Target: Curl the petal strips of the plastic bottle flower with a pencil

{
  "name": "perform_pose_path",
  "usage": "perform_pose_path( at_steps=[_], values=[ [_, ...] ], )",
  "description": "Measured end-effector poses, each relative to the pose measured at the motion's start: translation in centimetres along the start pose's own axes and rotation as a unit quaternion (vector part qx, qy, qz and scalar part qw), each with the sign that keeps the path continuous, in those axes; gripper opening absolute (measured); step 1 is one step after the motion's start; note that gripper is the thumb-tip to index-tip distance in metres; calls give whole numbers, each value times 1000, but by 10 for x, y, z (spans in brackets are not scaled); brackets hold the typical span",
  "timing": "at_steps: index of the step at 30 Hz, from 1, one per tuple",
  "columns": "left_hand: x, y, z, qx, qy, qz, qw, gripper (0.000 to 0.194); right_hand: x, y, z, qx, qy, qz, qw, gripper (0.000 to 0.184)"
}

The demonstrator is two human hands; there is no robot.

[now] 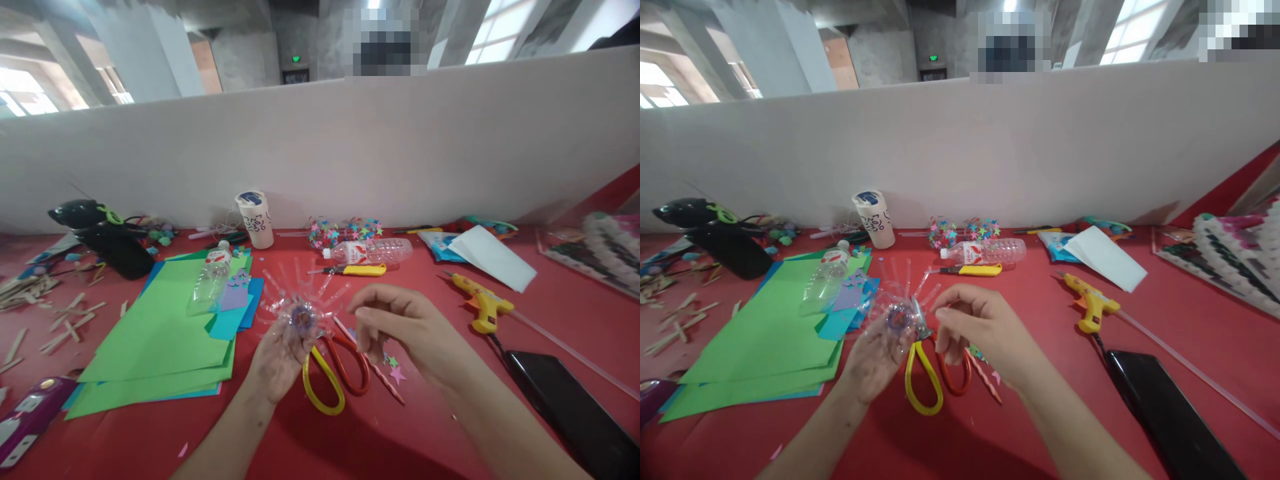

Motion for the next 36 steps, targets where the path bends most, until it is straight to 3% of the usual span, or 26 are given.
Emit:
perform_pose_path(
  at_steps=[3,8,13,21,27,36],
  values=[
    [-1,0,1,2,-3,7,1000,24,-3,2,5,-15,46,-23,999,5],
    [-1,1,1,-20,2,-19,1000,25,3,4,6,23,124,-14,992,3],
    [4,2,-1,-38,16,-35,999,26,2,0,4,-17,55,-22,998,6],
    [6,2,-1,-30,9,-20,999,26,1,-8,-10,40,-30,8,999,10],
    [8,3,-1,-36,1,-23,999,28,-1,-7,-8,33,0,20,999,12],
    [4,2,2,-16,-9,28,999,20,-3,-7,-7,22,-5,17,1000,11]
  ],
)
Point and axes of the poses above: each hand's wrist, its own y-axis away from the middle knuckle, its own x-axis out of the palm, z = x × y, the point moved 3 cm from there along -y, towards the middle knuckle, and after that the axes turned 15 degrees about -y, right-handed, at the moved point
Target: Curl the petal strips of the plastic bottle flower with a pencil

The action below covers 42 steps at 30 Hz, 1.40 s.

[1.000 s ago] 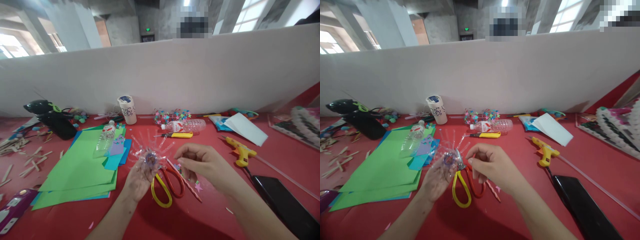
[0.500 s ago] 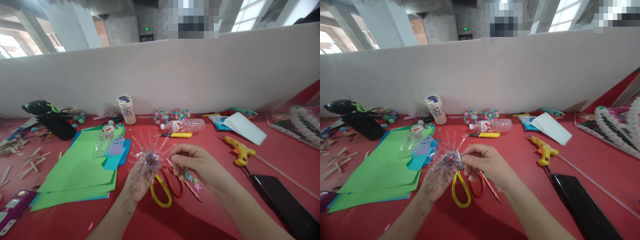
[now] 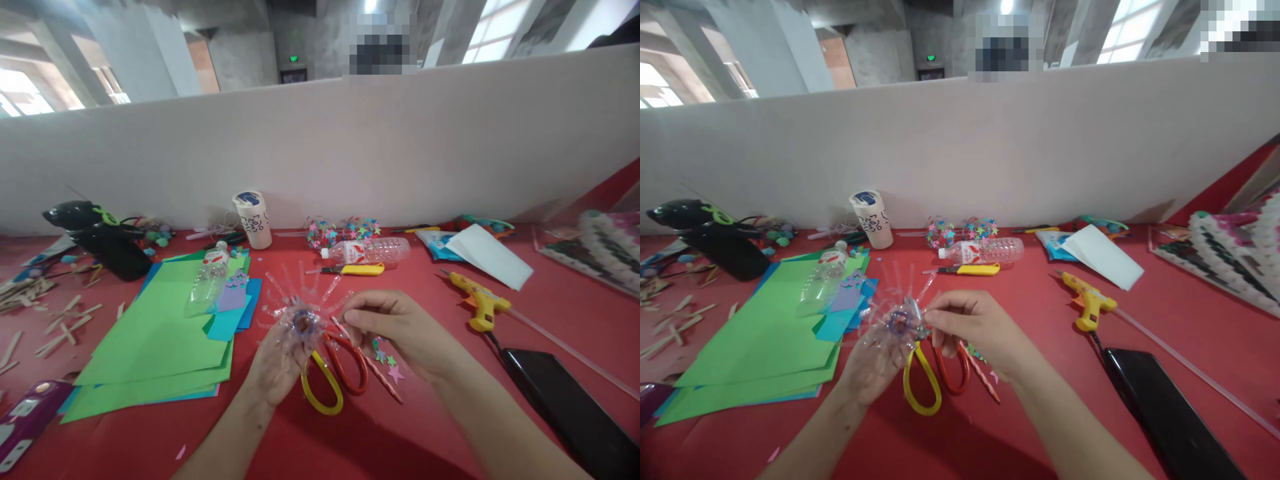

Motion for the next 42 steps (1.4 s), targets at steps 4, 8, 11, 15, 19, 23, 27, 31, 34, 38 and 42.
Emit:
perform_pose_path(
  at_steps=[4,8,11,15,19,23,27,31,34,38,42],
  values=[
    [0,1,0,7,-19,13,1000,18,1,1,1,11,0,15,1000,11],
    [-1,2,1,12,-22,15,1000,19,2,1,1,15,-18,26,999,8],
    [-2,1,1,10,-25,10,1000,19,2,1,0,20,-17,27,999,8],
    [-2,0,1,16,-26,11,999,20,2,1,0,38,6,33,999,11],
    [-3,0,2,12,-18,16,1000,22,0,1,1,35,9,39,999,9],
    [-4,-1,2,4,-10,9,1000,24,-1,1,3,29,9,44,999,7],
    [-2,0,1,0,-7,6,1000,25,-2,1,4,25,10,37,999,7],
    [0,2,0,-7,5,-8,1000,24,-3,1,4,22,28,33,999,14],
    [1,2,0,-9,6,-6,1000,24,-3,1,5,16,41,28,999,12],
    [-3,0,2,-9,4,3,1000,26,-1,1,4,29,26,27,999,9],
    [-3,-1,3,4,1,27,1000,23,-1,1,3,23,2,39,999,10]
  ],
)
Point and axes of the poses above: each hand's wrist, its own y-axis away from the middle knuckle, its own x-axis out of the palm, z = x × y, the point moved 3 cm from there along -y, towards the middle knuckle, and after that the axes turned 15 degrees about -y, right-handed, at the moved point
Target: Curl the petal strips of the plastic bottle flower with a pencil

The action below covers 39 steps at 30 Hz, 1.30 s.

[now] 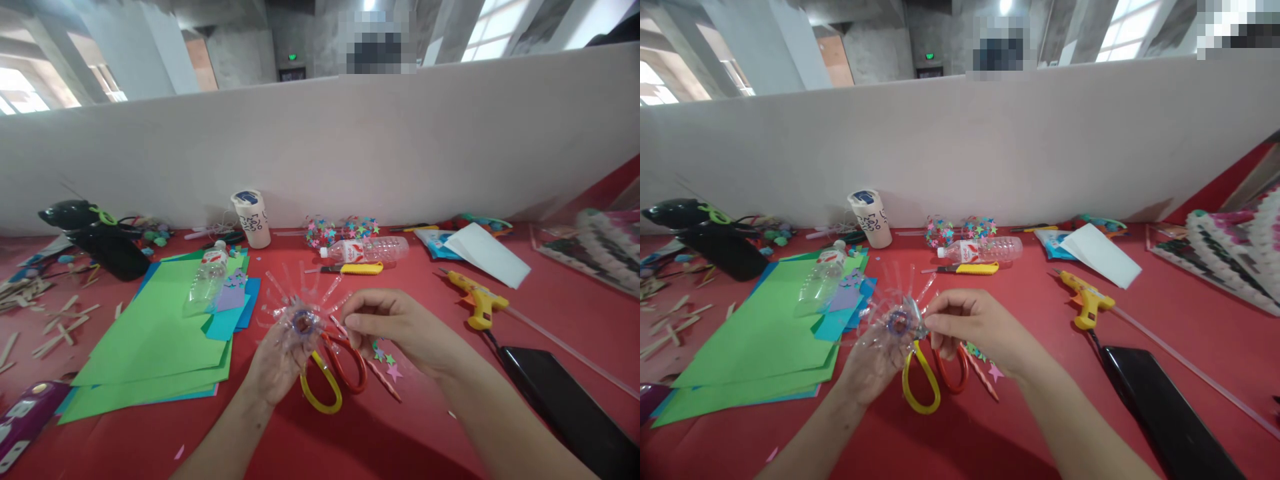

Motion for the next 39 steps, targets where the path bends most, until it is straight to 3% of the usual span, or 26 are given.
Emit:
perform_pose_path(
  at_steps=[31,39],
  values=[
    [-1,2,3,49,-84,17,995,21,3,3,0,-10,-1,12,1000,6],
    [7,3,-4,-12,-18,-22,1000,14,-4,8,13,-49,43,-39,997,6]
  ],
)
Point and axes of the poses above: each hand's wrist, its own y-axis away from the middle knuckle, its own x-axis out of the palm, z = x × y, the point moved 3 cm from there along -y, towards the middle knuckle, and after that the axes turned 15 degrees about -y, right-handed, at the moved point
